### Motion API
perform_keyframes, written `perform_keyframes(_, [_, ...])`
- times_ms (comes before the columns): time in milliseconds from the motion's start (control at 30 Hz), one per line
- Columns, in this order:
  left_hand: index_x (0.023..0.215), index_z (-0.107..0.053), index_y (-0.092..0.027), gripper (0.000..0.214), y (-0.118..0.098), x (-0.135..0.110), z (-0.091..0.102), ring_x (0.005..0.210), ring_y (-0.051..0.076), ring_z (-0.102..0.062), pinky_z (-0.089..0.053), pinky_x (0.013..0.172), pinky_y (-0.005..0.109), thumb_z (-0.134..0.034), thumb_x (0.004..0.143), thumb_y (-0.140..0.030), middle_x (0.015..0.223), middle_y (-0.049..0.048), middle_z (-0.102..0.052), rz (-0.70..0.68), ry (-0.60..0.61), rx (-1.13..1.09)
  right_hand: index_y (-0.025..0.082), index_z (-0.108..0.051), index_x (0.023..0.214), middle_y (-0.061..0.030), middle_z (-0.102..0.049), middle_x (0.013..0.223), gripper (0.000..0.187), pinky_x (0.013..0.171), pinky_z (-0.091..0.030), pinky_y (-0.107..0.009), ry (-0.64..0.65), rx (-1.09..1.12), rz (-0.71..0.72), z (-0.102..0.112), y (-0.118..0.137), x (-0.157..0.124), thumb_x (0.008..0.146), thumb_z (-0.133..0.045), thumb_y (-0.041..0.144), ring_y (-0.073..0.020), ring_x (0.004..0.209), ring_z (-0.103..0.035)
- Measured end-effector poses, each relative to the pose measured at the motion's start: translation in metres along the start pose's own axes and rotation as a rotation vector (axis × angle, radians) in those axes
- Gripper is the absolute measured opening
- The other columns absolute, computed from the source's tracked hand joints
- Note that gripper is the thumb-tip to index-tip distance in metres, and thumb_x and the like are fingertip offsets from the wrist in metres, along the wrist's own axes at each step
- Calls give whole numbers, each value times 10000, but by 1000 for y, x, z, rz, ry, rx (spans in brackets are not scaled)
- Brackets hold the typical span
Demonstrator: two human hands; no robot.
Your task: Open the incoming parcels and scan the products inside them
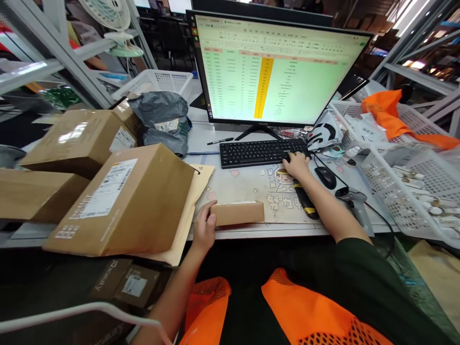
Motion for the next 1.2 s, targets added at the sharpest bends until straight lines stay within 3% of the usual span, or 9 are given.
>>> perform_keyframes(167, [1286,-704,-144,742,-12,11,-9,1329,344,-648,-481,1203,544,-283,1068,-716,1329,199,-719,5,-21,74,100,-606,1521,-251,-538,1528,603,1189,-359,-534,29,30,-24,11,-5,-13,1039,-456,430,-399,1439,-447])
perform_keyframes(300, [1588,-484,-139,852,-24,7,-19,1526,352,-493,-400,1283,540,-454,1011,-765,1606,218,-533,-94,122,40,102,-562,1555,-233,-616,1474,662,1172,-415,-501,61,102,-3,17,-31,-80,1030,-497,500,-388,1387,-541])
perform_keyframes(367, [1664,-382,-146,979,-25,7,-23,1558,372,-453,-405,1281,541,-612,935,-758,1655,222,-477,-44,190,62,100,-601,1506,-242,-656,1401,685,1132,-452,-520,69,82,-9,16,-46,-122,1007,-532,563,-405,1318,-587])
perform_keyframes(467, [1672,-399,-162,899,-25,21,-24,1556,358,-463,-423,1275,501,-597,966,-681,1663,192,-482,115,185,71,86,-611,1480,-253,-678,1315,699,1074,-498,-541,59,50,-9,7,-58,-170,962,-608,554,-419,1240,-616])
perform_keyframes(600, [1609,-535,-183,729,-37,53,-35,1452,361,-565,-456,1240,502,-545,1004,-591,1553,164,-607,224,333,230,36,-647,1420,-249,-689,1247,569,1111,-503,-524,-36,143,45,0,-59,-191,963,-563,364,-388,1214,-628])
perform_keyframes(733, [1561,-585,-142,639,-75,59,-45,1524,405,-461,-365,1285,574,-579,1001,-449,1624,209,-516,51,216,570,87,-658,1408,-212,-689,1245,522,1078,-551,-493,-168,339,120,10,-59,-205,959,-530,320,-338,1169,-665])
perform_keyframes(833, [1544,-594,-149,710,-107,32,-85,1598,441,-334,-264,1307,668,-652,971,-565,1666,214,-467,-136,284,635,186,-696,1367,-153,-715,1181,438,1059,-574,-500,-211,472,231,23,-51,-225,988,-559,359,-316,1135,-685])
perform_keyframes(967, [1603,-491,-53,931,-120,6,-131,1596,514,-306,-157,1270,793,-679,926,-665,1682,302,-398,-181,320,677,266,-736,1318,-110,-719,1109,374,969,-625,-480,-180,559,364,32,-29,-248,1004,-659,453,-295,1044,-711])
perform_keyframes(1200, [1584,-546,-163,702,-101,-1,-104,1614,432,-337,63,1291,779,-628,919,-371,1645,171,-515,-398,446,618,289,-743,1355,-93,-712,1084,376,828,-649,-377,-46,516,599,30,5,-268,1012,-674,428,-241,947,-730])
Point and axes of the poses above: each hand's wrist, its own x-axis towards the middle knuckle, its own z-axis out of the back of the hand, y = z × x, the point moved 6 cm from there along x, towards the middle knuckle
